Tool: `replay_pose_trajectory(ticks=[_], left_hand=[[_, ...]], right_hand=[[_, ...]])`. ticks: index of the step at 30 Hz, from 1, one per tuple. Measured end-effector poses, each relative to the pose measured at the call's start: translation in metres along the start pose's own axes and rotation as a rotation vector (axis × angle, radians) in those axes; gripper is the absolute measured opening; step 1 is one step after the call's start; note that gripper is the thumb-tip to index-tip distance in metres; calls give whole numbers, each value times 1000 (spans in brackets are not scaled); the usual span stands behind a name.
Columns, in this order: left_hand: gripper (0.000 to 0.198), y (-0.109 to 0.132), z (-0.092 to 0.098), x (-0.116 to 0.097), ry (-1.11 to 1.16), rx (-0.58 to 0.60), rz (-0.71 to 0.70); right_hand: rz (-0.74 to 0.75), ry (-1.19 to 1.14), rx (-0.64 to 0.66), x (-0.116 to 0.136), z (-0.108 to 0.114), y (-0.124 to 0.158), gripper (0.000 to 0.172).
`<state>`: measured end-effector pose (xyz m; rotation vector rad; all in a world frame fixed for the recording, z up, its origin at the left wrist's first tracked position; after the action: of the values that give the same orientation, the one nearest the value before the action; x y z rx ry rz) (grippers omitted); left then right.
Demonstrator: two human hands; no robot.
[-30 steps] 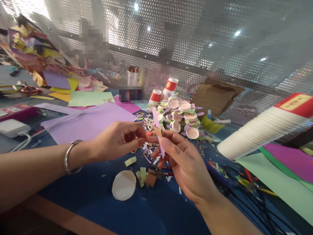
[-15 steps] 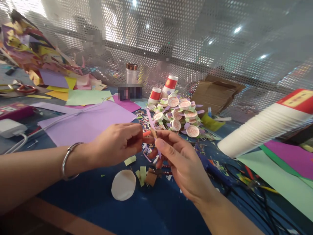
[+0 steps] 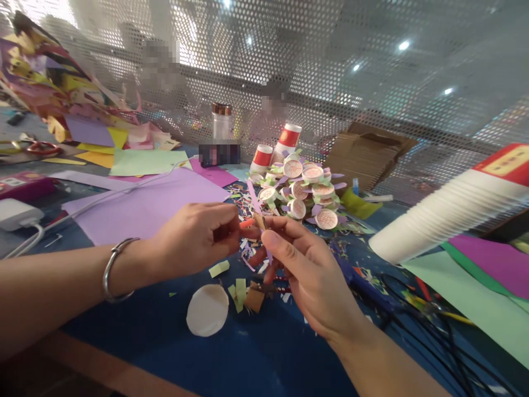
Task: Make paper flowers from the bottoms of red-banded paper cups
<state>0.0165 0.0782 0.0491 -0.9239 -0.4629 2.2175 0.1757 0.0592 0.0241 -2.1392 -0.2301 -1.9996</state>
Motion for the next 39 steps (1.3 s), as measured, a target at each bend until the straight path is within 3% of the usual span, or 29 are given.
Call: replay_pose_trajectory(ticks=[7,14,20,24,28,31,35,39], left_hand=[[18,-1,1,-3,45,-17,-36],[19,-6,12,14,321,-103,184],[32,-10,7,32,274,14,331],[8,-11,6,35,240,-1,236],[21,-16,24,38,-32,-73,108],[13,-20,35,47,-200,49,118],[30,-15,33,64,-308,442,226],[41,-10,34,72,-384,546,271]], right_hand=[[-19,-31,-2,-2,0,-1,28],[-15,-81,-49,2,6,-2,26],[-17,-104,-8,4,4,-3,22],[-13,-80,-15,4,6,-4,23],[11,-62,-44,3,11,-4,22],[26,-15,-46,2,13,-5,19],[24,43,-65,0,16,-6,21],[32,130,-71,0,17,-5,26]])
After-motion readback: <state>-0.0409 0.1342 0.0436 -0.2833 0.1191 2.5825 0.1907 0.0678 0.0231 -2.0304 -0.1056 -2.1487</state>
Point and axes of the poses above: each hand's wrist, its own y-axis away from the middle knuckle, its own z-axis out of the back of the hand, x = y × z, the point moved 6 cm from there along -y, towards the middle knuckle, and after that the axes turned 4 degrees about y, right-handed, at the moved point
